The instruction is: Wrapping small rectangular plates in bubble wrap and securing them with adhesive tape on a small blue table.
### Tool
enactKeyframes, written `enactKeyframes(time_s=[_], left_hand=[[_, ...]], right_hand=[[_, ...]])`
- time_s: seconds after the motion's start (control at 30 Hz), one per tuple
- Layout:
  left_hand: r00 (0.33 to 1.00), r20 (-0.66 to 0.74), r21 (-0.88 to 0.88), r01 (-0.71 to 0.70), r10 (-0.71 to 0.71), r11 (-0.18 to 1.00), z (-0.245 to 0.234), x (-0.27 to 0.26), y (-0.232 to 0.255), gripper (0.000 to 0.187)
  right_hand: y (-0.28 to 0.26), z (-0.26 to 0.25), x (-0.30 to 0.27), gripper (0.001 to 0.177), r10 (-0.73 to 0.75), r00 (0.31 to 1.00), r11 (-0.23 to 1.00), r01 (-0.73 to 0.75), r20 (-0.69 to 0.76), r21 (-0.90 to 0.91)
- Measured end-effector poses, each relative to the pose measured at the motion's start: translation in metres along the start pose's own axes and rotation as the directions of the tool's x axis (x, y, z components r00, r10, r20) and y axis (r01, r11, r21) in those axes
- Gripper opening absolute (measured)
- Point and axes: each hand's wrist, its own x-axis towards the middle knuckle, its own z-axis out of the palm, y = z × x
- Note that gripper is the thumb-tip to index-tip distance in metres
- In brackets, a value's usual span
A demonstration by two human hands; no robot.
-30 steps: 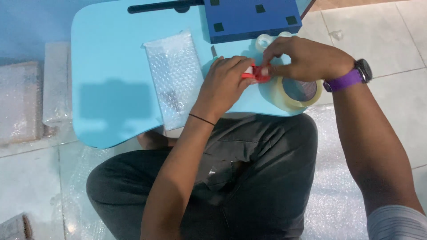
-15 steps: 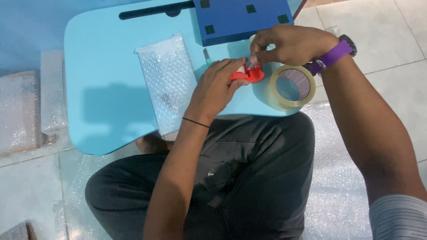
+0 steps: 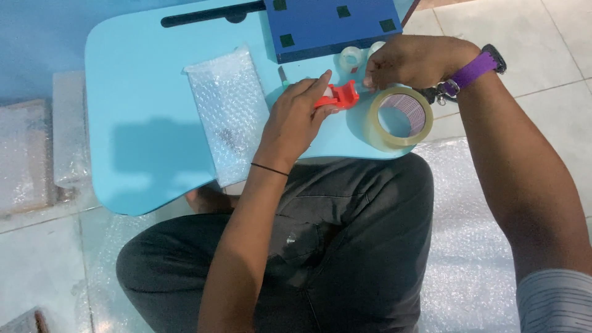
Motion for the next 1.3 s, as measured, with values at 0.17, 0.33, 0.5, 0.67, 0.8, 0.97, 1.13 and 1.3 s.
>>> enactKeyframes(time_s=[0.17,0.33,0.5,0.67,0.8,0.97,1.13,1.3], left_hand=[[1.0,-0.016,-0.024,0.001,-0.001,1.0,-0.003,0.0,0.004,0.052],[1.0,-0.008,-0.019,-0.006,0.006,1.0,-0.003,0.001,0.002,0.052],[0.999,-0.035,-0.045,-0.022,0.021,0.999,-0.004,0.001,0.002,0.05],[1.0,-0.02,-0.046,0.002,-0.003,0.999,-0.002,0.001,0.001,0.05],[1.0,-0.021,-0.073,-0.02,0.018,0.997,-0.004,0.001,0.001,0.05],[1.0,-0.015,-0.051,0.01,-0.01,0.999,-0.002,0.001,0.001,0.05],[0.999,-0.012,-0.066,-0.045,0.044,0.997,-0.005,0.0,0.001,0.047],[1.0,-0.005,-0.071,-0.024,0.024,0.997,-0.007,0.001,0.004,0.048]], right_hand=[[0.004,0.006,0.004,0.024,0.005,1.0,0.996,-0.005,0.002,0.092],[0.016,0.017,0.01,0.021,-0.06,0.997,0.99,0.066,-0.052,0.128],[0.014,0.023,0.008,0.021,-0.066,0.997,0.973,0.075,-0.048,0.218],[0.016,0.028,0.007,0.018,-0.037,0.997,0.965,0.052,-0.065,0.255],[0.019,0.03,0.007,0.017,-0.081,0.993,0.956,0.103,-0.089,0.275],[0.015,0.032,0.005,0.014,-0.061,0.994,0.937,0.089,-0.091,0.338],[0.011,0.035,0.007,0.019,-0.069,0.993,0.956,0.095,-0.1,0.279],[0.012,0.033,0.01,0.02,-0.074,0.994,0.962,0.091,-0.075,0.258]])
